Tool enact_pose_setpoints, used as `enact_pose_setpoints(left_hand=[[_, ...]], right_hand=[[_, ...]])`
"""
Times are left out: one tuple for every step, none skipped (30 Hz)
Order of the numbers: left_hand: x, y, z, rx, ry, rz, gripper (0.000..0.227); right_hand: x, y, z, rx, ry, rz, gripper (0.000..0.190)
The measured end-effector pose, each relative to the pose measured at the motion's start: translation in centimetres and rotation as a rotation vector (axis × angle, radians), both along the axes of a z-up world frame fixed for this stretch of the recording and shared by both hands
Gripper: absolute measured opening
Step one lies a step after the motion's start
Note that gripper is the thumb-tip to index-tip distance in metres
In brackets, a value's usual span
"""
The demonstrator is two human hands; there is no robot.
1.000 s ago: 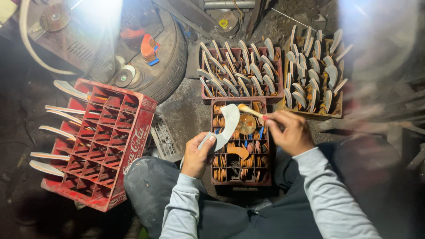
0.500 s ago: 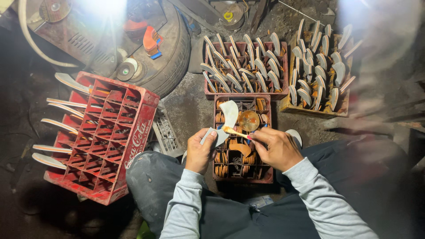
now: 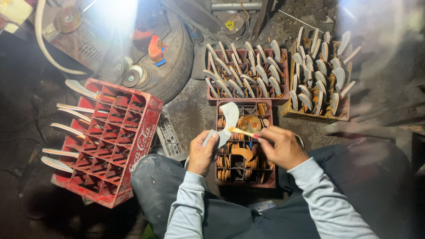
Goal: The person sits on the floor and applies a liquid adhesive to the soles of sandals using a brush. They pick up each sandal from a crate, apply the glue, and place it back into the crate.
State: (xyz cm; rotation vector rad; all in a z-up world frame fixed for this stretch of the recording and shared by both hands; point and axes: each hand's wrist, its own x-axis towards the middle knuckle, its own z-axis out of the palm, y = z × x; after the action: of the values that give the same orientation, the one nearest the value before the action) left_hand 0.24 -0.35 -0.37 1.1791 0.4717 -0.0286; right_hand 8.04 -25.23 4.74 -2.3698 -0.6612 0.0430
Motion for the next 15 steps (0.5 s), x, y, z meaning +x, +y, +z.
enact_pose_setpoints(left_hand=[[-0.1,0.2,0.4,-0.010,-0.030,0.006,0.021],[-0.4,0.4,0.8,-0.021,-0.058,0.024,0.022],[-0.7,0.7,1.3,-0.078,-0.080,0.032,0.022],[-0.8,1.1,2.0,-0.132,-0.107,0.043,0.023],[-0.9,1.5,2.8,-0.186,-0.136,0.054,0.024],[-1.4,1.6,3.6,-0.272,-0.182,0.068,0.024],[-1.8,1.7,4.3,-0.357,-0.229,0.081,0.025],[-2.6,2.3,4.9,-0.427,-0.282,0.118,0.028],[-3.1,3.0,5.4,-0.418,-0.335,0.077,0.031],[-4.0,3.8,5.9,-0.403,-0.383,0.042,0.033],[-5.1,4.6,6.3,-0.383,-0.429,0.005,0.036],[-6.1,5.2,6.5,-0.391,-0.472,0.019,0.034],[-7.1,5.7,6.6,-0.397,-0.517,0.031,0.034],[-8.1,6.3,6.6,-0.408,-0.565,0.024,0.035],[-9.2,6.9,6.7,-0.507,-0.585,0.049,0.043]], right_hand=[[0.7,-0.7,-0.6,-0.134,0.008,-0.062,0.011],[1.2,-1.8,-1.2,-0.271,0.017,-0.113,0.009],[1.9,-3.2,-1.8,-0.191,0.041,-0.158,0.012],[2.9,-4.6,-2.4,-0.107,0.061,-0.200,0.015],[3.3,-5.8,-3.3,-0.011,0.099,-0.277,0.016],[3.7,-6.8,-4.2,0.087,0.142,-0.336,0.018],[4.0,-7.5,-5.1,0.153,0.085,-0.317,0.017],[4.5,-7.4,-6.2,0.231,0.036,-0.271,0.017],[4.6,-7.5,-6.9,0.248,0.081,-0.261,0.018],[4.4,-7.3,-7.6,0.264,0.133,-0.245,0.019],[4.1,-7.2,-8.1,0.181,0.133,-0.252,0.018],[3.9,-7.4,-8.2,0.094,0.121,-0.264,0.018],[3.7,-7.5,-8.4,0.093,0.152,-0.250,0.019],[3.4,-7.7,-8.5,0.089,0.175,-0.253,0.019],[3.5,-7.7,-8.8,0.060,0.156,-0.234,0.019]])
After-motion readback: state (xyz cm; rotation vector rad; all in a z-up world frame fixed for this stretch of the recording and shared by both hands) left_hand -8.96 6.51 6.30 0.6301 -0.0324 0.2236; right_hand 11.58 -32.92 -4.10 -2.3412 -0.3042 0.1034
